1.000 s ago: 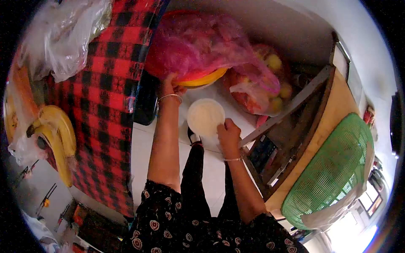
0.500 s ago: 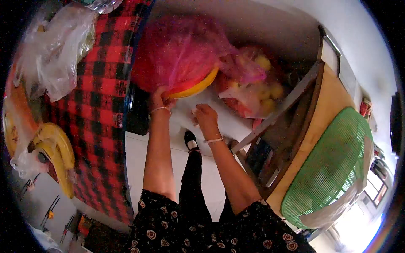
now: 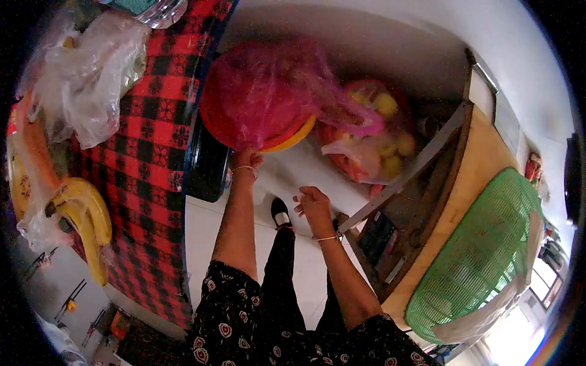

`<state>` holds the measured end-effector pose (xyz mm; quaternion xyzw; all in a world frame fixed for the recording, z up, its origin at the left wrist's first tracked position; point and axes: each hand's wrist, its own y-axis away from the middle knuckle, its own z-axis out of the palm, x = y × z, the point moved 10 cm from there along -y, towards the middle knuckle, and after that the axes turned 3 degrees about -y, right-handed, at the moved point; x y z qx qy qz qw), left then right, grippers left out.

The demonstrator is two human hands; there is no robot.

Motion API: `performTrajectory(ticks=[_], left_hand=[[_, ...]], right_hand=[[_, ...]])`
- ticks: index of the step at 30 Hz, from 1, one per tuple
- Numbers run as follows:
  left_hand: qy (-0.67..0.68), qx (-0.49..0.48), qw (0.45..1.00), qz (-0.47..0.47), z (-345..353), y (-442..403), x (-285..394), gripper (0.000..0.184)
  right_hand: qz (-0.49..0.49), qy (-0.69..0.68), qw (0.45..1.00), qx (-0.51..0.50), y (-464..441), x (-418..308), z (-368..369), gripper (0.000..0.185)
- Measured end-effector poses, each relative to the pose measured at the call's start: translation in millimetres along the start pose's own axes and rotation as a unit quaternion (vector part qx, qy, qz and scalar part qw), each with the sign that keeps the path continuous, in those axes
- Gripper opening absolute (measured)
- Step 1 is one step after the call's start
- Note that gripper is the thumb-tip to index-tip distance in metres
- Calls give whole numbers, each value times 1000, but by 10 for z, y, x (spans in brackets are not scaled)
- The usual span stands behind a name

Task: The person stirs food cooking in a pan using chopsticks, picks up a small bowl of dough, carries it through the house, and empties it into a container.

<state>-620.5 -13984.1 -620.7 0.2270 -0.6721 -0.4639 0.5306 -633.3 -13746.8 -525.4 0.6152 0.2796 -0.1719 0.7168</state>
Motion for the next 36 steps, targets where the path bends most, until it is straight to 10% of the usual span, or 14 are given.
performTrajectory(ticks=[7, 11, 17, 23, 28, 31, 36], left_hand=[[-222, -48, 974, 0, -427, -431, -663, 33], [-121, -113, 986, -33, -579, 295, -656, 36], [-196, -145, 970, 25, -462, 1420, -337, 51], [-3, -320, 947, -5, 188, 2451, -319, 59], [50, -462, 874, -141, 791, 4264, 64, 68], [-62, -599, 793, 88, 914, 5021, 470, 80], [-212, -530, 783, 246, 790, 4999, 737, 75]], right_hand=[[-76, -7, 997, -3, 202, -359, 0, 13], [-57, 29, 996, -57, 396, -684, 35, 10], [-239, -60, 964, -101, 999, -1747, 267, 44], [-524, 254, 813, 19, 2148, -2756, 537, 59], [-452, 390, 797, 94, 2496, -2458, 184, 55], [-416, 283, 851, 153, 2631, -2344, -448, 54], [-346, 92, 927, 114, 3047, -1924, -906, 53]])
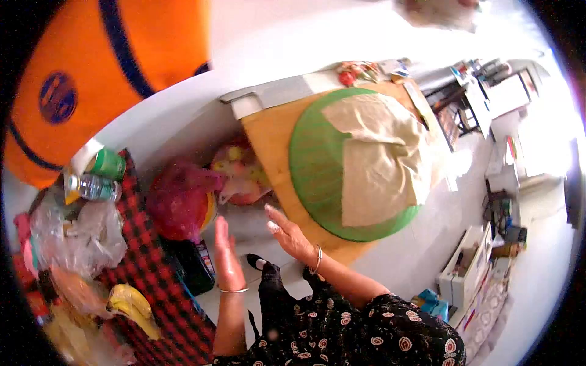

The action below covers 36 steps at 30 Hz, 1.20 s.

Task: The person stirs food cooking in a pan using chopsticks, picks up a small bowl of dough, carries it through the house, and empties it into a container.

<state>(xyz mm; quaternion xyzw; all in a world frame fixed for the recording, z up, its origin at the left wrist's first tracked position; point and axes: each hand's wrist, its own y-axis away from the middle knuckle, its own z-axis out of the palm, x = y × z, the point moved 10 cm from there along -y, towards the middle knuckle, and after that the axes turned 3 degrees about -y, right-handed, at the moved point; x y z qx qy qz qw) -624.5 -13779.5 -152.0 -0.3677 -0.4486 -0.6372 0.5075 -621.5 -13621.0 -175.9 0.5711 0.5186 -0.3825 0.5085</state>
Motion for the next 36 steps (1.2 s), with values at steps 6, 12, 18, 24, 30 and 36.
performTrajectory(ticks=[6, 12, 18, 24, 30, 36], left_hand=[[132, -104, 984, -62, 412, 205, -319, 69], [231, -221, 944, -82, 2051, 660, -153, 75], [187, -282, 937, -91, 3153, 1125, -223, 80], [135, -327, 929, -112, 3669, 1418, -394, 79], [94, -418, 887, -171, 4000, 1529, -678, 78], [67, -487, 833, -255, 4515, 1758, -1137, 77]], right_hand=[[66, -573, 814, -68, 545, -188, -610, 69], [-24, -722, 690, -45, 1277, -408, -1750, 76], [-59, -700, 711, -27, 1891, -260, -2567, 76], [-83, -641, 759, 76, 2365, 300, -3268, 26], [-56, -606, 754, 246, 3113, 534, -3830, 16], [-72, -595, 718, 354, 3859, 884, -4112, 21]])
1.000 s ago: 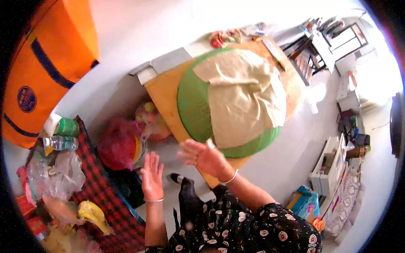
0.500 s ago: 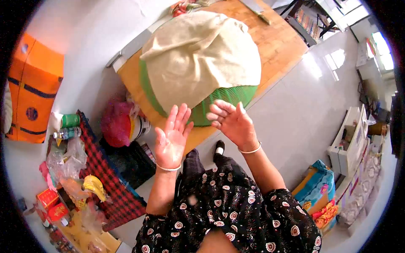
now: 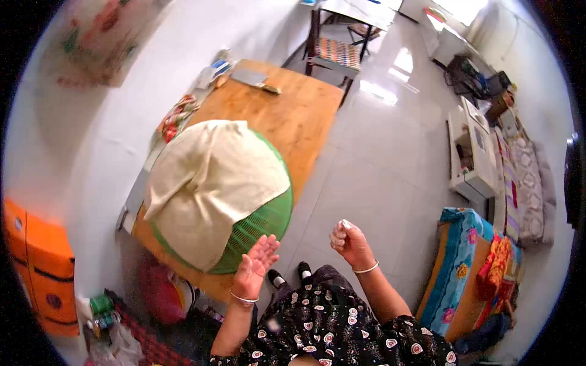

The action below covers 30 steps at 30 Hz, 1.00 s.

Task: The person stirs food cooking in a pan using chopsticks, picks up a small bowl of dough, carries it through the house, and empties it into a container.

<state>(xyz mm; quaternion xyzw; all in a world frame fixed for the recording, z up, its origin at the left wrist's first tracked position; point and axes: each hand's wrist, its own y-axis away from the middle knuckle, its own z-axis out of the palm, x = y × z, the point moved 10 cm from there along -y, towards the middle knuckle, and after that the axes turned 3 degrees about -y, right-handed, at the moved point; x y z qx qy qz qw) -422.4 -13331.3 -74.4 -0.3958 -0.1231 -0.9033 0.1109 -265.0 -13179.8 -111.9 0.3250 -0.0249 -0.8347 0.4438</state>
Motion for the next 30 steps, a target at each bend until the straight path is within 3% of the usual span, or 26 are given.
performTrajectory(ticks=[6, 14, 18, 30], left_hand=[[-49, -77, 991, -95, 645, -724, -528, 77], [-62, -95, 981, -157, 1532, -1901, -1296, 73], [-56, -93, 979, -174, 1703, -2346, -1607, 64], [-59, -117, 962, -239, 2196, -4401, -2079, 63]], right_hand=[[-39, -61, 995, 62, 162, -527, -734, 25], [-123, -67, 984, 112, 167, -2135, -1671, 27], [-148, -57, 978, 132, 100, -2723, -2034, 27], [-235, -88, 950, 186, -770, -4204, -2721, 24]])
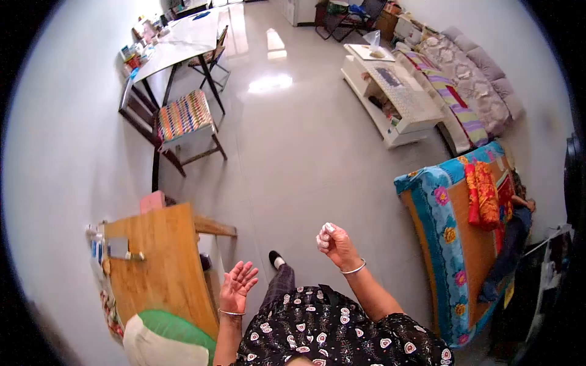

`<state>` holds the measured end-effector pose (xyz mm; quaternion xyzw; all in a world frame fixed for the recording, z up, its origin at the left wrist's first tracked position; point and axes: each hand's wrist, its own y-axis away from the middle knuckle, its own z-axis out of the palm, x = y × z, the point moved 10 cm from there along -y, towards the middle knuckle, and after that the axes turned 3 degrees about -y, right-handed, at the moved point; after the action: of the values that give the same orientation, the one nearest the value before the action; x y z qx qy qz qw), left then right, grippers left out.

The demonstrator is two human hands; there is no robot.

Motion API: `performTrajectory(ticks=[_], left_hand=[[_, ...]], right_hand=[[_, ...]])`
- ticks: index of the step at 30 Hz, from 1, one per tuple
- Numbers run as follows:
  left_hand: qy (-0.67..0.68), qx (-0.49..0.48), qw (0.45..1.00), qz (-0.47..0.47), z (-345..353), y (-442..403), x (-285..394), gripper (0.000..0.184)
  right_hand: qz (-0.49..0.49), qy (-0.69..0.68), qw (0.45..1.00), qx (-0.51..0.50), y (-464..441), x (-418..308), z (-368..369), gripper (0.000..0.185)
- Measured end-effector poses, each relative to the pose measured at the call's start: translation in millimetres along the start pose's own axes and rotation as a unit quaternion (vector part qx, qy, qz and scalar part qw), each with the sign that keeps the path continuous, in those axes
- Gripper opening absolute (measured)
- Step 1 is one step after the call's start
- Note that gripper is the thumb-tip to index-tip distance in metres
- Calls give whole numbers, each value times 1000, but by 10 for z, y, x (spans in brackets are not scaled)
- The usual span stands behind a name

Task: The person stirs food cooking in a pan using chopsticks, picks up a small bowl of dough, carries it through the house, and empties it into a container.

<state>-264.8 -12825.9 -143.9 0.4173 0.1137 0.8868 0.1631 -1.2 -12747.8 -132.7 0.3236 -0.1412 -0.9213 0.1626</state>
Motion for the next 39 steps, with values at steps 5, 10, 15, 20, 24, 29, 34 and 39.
performTrajectory(ticks=[5, 10, 15, 20, 24, 29, 34, 39], left_hand=[[-25, -35, 999, 13, 242, -1008, 569, 63], [-59, -66, 996, -26, 520, -1922, 834, 64], [-67, -96, 992, -48, 976, -2856, 938, 59], [-94, -77, 992, -44, 1347, -3758, 1076, 60], [-90, -58, 993, -47, 1556, -4398, 1211, 62], [-48, -18, 997, -49, 1589, -5034, 1312, 57], [-29, 8, 998, -54, 1448, -5786, 1531, 57], [-23, 6, 999, -34, 1297, -6822, 1913, 56]], right_hand=[[-30, -12, 999, 17, -694, -583, 211, 20], [-72, -39, 996, 45, -1198, -964, 161, 19], [-70, -57, 991, 97, -1767, -1291, -226, 17], [-75, -79, 992, 64, -2661, -1865, -441, 18], [-62, -53, 995, 63, -3365, -2448, -368, 19], [-31, -20, 998, 44, -4277, -2877, -152, 20], [-3, -13, 1000, -1, -5297, -3129, 181, 21], [-9, -3, 1000, -8, -6241, -3416, 449, 21]])
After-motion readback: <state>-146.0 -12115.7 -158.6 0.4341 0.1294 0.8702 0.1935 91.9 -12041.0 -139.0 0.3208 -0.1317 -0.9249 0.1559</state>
